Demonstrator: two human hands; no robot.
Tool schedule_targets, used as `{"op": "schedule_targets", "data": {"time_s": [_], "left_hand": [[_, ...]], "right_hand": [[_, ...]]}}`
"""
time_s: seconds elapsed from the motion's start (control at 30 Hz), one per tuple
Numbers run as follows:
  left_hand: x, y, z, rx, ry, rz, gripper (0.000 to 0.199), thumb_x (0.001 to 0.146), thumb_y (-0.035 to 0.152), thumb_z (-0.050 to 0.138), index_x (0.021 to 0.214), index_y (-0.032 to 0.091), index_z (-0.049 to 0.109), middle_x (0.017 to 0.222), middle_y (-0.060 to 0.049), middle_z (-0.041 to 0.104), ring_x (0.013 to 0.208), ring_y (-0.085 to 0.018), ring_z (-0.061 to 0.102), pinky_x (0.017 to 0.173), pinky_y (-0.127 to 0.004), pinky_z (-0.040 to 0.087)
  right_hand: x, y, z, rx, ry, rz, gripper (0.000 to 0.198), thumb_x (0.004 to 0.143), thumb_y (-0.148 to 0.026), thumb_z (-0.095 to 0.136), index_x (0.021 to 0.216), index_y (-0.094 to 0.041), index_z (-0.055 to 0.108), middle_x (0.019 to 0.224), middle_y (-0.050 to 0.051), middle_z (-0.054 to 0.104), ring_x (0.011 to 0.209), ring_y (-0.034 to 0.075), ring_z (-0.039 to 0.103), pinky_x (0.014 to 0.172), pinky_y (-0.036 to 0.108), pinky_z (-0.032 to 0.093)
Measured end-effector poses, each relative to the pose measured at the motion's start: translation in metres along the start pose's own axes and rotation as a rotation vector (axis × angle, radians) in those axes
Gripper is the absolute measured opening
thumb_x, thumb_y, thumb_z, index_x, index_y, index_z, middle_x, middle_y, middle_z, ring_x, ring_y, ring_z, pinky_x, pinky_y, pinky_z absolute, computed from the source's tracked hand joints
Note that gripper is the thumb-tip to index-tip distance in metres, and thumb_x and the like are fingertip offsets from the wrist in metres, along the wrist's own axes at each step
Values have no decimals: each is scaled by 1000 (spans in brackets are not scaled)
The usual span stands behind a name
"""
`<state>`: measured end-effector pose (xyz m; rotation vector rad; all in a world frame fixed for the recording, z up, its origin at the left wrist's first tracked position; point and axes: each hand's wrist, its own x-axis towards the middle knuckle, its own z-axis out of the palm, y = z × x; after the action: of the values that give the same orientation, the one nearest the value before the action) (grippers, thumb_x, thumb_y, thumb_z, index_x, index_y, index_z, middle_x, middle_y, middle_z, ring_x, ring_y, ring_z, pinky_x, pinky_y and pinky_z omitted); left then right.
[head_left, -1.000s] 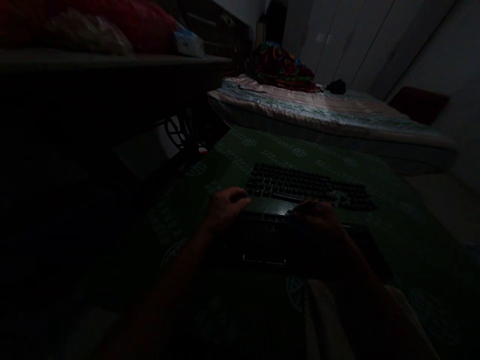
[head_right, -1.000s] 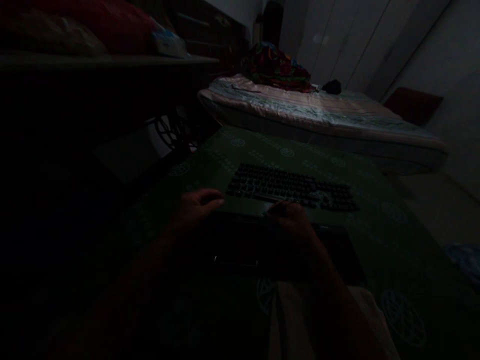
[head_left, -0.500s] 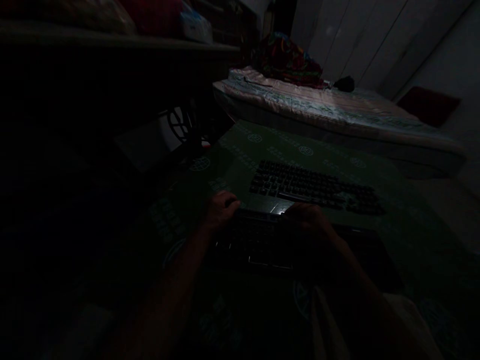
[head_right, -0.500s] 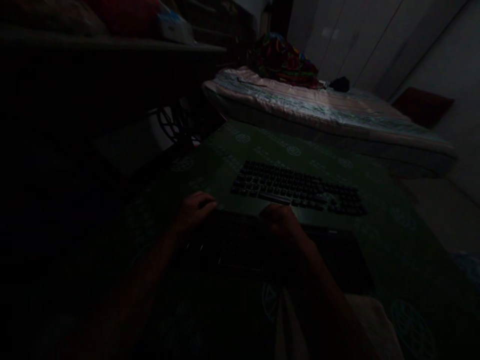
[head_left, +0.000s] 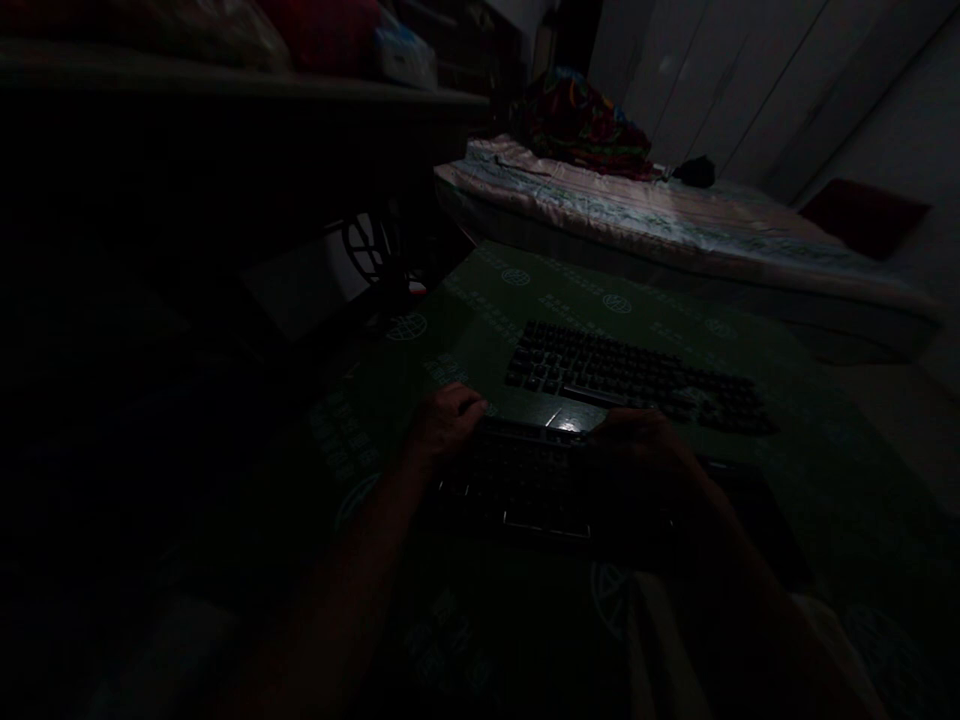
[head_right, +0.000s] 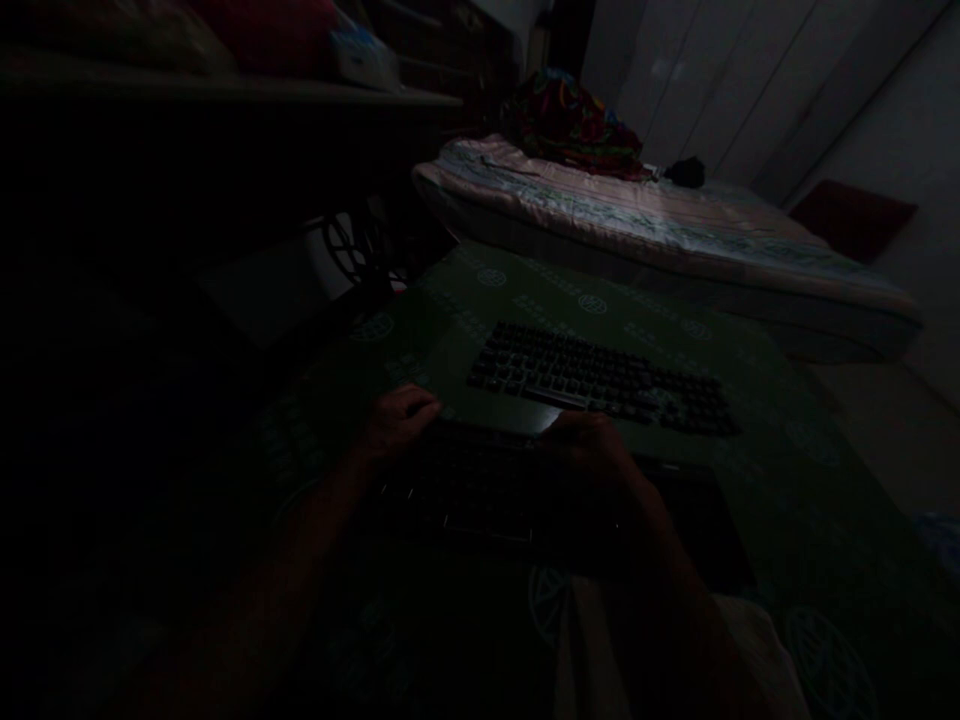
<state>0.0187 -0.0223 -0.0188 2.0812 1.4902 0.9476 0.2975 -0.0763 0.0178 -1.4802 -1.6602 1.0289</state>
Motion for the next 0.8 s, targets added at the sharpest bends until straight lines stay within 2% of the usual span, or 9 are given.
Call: {"op": "schedule_targets", "data": {"time_s": [0.2,0.43,0.63,0.8], "left_hand": [[1,-2,2,4,-2,4,26,78,36,48,73,17,65,77,-4,62,72,-16,58,69,-28,43],[1,1,0,5,-3,-11,27,77,37,48,73,17,65,78,-5,64,75,-17,60,70,-29,44],[3,-2,2,13,12,-8,27,77,38,48,71,18,65,77,-5,64,74,-17,60,70,-28,45],[2,-1,1,3,2,-21,26,77,38,49,71,18,64,78,-4,63,74,-17,60,70,-28,45]], "right_hand": [[0,1,10,-14,81,-66,16,63,-33,69,59,-18,66,61,3,64,59,17,58,54,27,43],[0,-6,16,60,98,39,24,60,-38,69,54,-16,63,54,3,60,50,14,53,46,25,40],[-1,-10,19,83,104,-4,20,60,-35,69,55,-17,62,57,4,61,54,15,54,51,27,43],[1,-12,20,115,81,25,19,59,-33,68,54,-16,62,57,3,59,54,15,53,51,27,42]]}}
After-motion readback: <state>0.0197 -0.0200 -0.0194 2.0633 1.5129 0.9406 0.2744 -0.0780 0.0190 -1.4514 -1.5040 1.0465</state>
